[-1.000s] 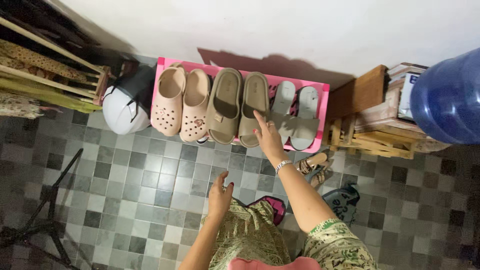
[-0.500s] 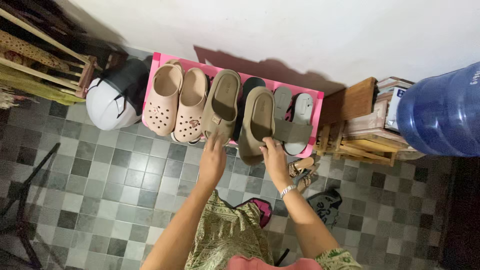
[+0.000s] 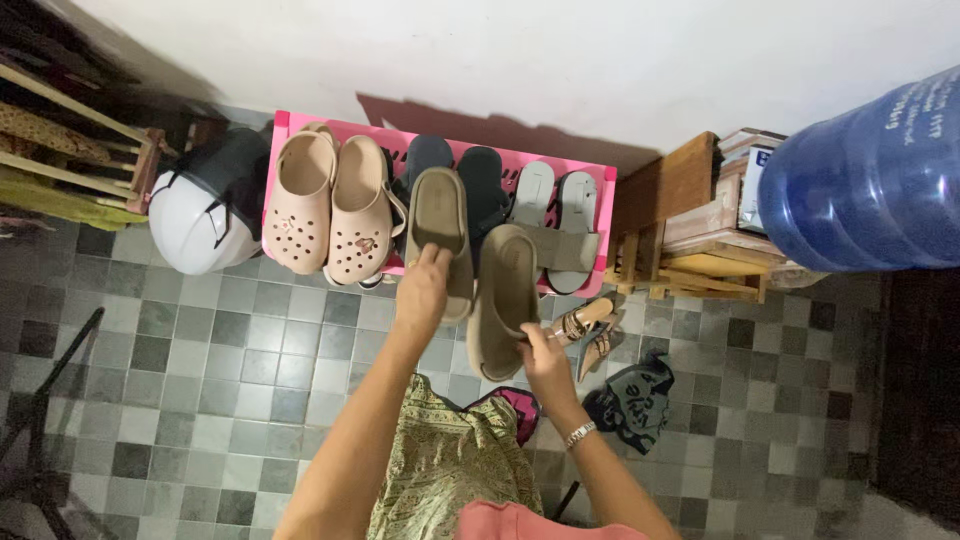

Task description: The person removes various shoes from a pink plastic shoe rack and places them on the floor. They handle sandals, flip-flops, sneakers, and children's shoes one by one, inspecting some before setting them down.

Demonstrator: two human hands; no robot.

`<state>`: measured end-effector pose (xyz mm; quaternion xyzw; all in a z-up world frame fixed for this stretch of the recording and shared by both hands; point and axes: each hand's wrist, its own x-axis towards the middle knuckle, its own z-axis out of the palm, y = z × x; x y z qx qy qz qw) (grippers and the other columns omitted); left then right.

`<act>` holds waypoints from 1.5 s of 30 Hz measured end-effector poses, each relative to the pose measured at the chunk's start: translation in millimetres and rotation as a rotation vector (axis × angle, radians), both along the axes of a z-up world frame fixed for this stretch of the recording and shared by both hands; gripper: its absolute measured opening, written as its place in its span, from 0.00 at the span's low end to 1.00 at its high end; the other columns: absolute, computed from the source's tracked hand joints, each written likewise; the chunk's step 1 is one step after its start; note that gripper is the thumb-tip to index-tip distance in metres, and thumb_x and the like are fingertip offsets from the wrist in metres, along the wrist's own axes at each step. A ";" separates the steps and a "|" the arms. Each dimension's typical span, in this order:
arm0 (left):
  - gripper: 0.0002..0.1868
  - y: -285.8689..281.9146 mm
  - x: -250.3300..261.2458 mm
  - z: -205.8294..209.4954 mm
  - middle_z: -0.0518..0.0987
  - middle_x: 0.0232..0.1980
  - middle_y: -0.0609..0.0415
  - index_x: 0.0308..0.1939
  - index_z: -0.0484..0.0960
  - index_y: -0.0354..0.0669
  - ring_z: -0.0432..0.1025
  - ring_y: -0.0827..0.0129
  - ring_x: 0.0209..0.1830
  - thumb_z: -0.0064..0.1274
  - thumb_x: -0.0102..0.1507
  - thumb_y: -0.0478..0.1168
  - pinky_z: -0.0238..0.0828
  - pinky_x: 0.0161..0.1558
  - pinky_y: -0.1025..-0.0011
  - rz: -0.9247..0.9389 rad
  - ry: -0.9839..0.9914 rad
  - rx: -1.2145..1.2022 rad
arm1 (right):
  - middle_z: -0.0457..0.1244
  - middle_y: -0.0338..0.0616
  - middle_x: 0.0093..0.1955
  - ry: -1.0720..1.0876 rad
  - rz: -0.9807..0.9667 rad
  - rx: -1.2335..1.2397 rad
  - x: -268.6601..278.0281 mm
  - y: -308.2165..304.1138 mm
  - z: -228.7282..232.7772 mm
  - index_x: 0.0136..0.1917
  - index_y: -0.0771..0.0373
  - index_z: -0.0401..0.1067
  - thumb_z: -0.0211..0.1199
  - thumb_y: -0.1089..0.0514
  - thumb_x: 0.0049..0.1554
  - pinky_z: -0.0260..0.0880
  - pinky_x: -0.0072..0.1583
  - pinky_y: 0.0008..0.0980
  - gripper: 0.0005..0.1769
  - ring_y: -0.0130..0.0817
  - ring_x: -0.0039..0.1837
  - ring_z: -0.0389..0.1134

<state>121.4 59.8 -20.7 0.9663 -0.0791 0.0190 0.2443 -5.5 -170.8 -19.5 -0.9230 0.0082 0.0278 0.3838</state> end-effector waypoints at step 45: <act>0.09 -50.5 -242.7 -131.5 0.76 0.53 0.50 0.47 0.79 0.46 0.79 0.55 0.44 0.51 0.62 0.34 0.78 0.43 0.62 -0.252 0.528 0.301 | 0.72 0.40 0.47 0.879 -0.123 0.180 -183.1 -79.3 -123.9 0.62 0.55 0.72 0.61 0.52 0.59 0.75 0.48 0.33 0.19 0.31 0.46 0.74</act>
